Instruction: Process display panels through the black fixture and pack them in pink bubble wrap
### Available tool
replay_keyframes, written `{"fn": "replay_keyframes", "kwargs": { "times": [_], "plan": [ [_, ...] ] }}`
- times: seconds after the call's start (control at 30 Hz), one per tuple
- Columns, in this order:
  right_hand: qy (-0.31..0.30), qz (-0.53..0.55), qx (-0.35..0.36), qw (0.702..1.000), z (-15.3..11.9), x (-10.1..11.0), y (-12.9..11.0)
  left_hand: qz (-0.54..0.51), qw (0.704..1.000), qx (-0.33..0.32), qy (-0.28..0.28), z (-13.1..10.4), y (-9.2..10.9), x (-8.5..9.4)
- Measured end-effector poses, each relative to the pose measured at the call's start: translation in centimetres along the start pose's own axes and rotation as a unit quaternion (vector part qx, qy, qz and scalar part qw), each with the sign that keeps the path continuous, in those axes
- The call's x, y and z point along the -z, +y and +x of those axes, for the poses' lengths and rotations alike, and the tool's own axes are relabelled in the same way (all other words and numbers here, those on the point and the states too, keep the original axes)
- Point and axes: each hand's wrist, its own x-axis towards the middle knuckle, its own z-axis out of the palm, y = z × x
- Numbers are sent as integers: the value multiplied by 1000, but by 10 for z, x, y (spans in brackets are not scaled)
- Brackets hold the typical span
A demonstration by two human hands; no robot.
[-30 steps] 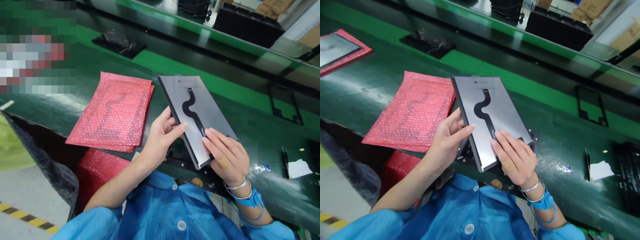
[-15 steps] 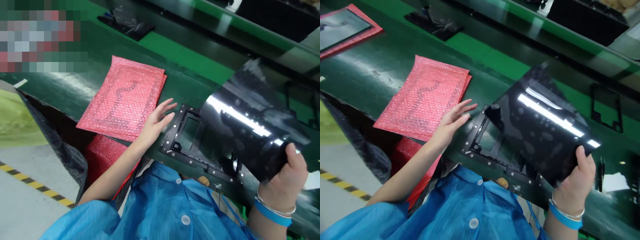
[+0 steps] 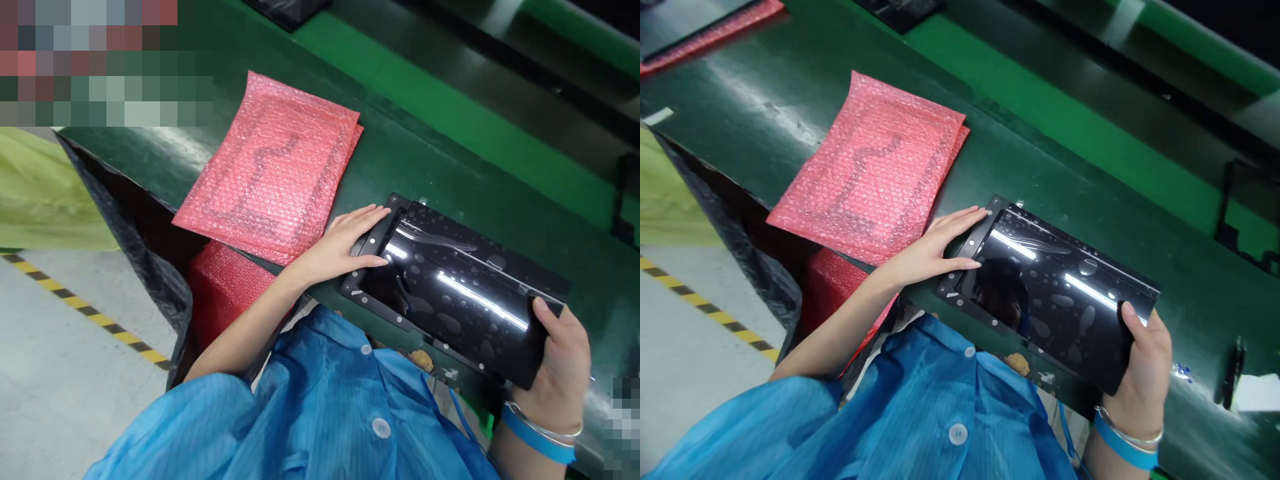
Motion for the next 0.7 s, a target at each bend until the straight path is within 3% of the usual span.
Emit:
{"fn": "replay_keyframes", "kwargs": {
  "times": [0.27, 0.7],
  "plan": [
    [0, 18, -25, 1000, 0, -5, 3, 46, 999, -4, -17, 0, -2, -1],
    [-5, -13, -9, 1000, 3, -7, 3, 75, 997, -18, -17, 1, -5, -3]
  ]
}}
